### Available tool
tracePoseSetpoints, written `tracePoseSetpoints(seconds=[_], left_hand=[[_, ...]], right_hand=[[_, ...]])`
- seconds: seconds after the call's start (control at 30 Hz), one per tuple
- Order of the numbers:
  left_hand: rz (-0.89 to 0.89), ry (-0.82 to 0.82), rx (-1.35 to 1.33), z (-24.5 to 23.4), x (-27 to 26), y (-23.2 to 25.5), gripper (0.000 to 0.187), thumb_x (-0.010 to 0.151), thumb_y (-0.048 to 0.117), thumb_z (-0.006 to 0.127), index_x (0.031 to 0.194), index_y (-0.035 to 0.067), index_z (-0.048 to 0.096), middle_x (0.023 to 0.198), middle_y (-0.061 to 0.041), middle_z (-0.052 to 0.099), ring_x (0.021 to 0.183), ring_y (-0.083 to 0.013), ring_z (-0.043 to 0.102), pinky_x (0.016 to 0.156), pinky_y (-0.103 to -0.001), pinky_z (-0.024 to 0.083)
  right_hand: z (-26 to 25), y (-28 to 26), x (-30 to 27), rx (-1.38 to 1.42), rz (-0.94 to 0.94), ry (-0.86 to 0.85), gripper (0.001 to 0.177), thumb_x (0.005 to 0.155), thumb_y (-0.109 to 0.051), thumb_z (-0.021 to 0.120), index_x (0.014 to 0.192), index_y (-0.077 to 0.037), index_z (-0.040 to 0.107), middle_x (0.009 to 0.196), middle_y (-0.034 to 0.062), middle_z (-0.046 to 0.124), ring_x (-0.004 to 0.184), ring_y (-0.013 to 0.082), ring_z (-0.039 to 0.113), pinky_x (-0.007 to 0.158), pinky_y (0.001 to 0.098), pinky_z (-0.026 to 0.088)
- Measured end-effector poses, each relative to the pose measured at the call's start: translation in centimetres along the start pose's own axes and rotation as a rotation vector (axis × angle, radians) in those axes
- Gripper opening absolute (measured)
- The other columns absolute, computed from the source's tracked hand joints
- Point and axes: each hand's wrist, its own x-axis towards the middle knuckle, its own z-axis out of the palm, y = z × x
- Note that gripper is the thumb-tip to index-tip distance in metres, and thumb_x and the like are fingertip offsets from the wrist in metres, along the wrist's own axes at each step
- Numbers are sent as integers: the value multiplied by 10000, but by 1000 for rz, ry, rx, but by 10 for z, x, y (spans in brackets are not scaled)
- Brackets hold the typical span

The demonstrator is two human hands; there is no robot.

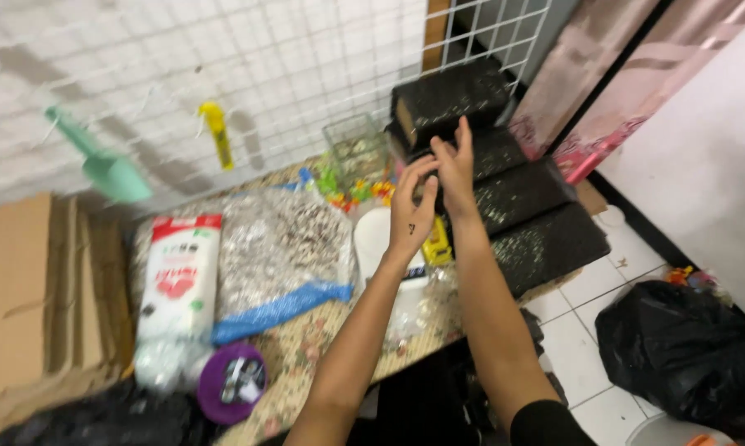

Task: Packing small components into boxes, wrapping them in bubble wrap, and scooping white pellets into bags.

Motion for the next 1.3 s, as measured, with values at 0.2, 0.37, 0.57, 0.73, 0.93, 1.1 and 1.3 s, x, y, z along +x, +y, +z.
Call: tracePoseSetpoints(seconds=[0.2, 0.37, 0.57, 0.73, 0.93, 1.1, 1.3], left_hand=[[22, 153, -20, -56, -55, 2, 237, 1043, 80, 579, 1245, 105, 700, 1179, -86, 675, 1139, -264, 689, 1005, -380, 548], [-90, 274, 41, -114, -99, 13, 229, 1043, 104, 568, 1219, 110, 714, 1091, -66, 721, 1054, -218, 722, 980, -383, 538], [-162, 443, 131, -172, -142, 47, 223, 1039, 108, 577, 1209, 117, 722, 1034, -63, 746, 999, -189, 725, 955, -371, 547], [-140, 552, 196, -212, -171, 66, 230, 1071, 110, 528, 1206, 91, 714, 1030, -87, 727, 967, -231, 704, 948, -419, 540], [-40, 678, 397, -254, -194, 93, 207, 1056, 106, 550, 1191, 133, 705, 1059, -55, 707, 977, -203, 701, 925, -369, 551], [8, 736, 563, -286, -206, 112, 238, 1069, 101, 520, 1198, 157, 712, 1090, -18, 686, 1024, -232, 689, 949, -373, 540], [-6, 846, 810, -299, -216, 105, 202, 1013, 46, 591, 1158, 138, 698, 1251, -69, 586, 1230, -341, 561, 1069, -511, 436]], right_hand=[[19, -17, -76, -74, -155, 9, 444, 1025, -150, 676, 1449, -208, 558, 1339, 156, 607, 1153, 249, 632, 964, 394, 557], [58, -30, -191, 2, -68, -112, 311, 1024, -69, 609, 1331, -115, 593, 1193, 114, 689, 1013, 176, 690, 872, 318, 595], [103, -54, -267, 52, 44, -278, 233, 1035, -71, 588, 1262, -87, 639, 1094, 101, 724, 950, 152, 708, 849, 287, 609], [138, -47, -308, 23, 61, -468, 178, 1049, -81, 585, 1201, -41, 666, 1062, 137, 738, 962, 193, 731, 869, 326, 609], [183, -45, -342, 3, -61, -700, 175, 1014, -72, 648, 1175, -92, 714, 1018, 90, 766, 957, 156, 749, 862, 312, 612], [205, -60, -360, -34, -167, -811, 167, 1009, -69, 653, 1159, -95, 722, 1021, 98, 767, 1000, 201, 741, 881, 355, 594], [219, -53, -368, -44, -290, -821, 246, 961, 7, 694, 1198, -49, 732, 1143, 164, 739, 1137, 330, 692, 912, 384, 595]])
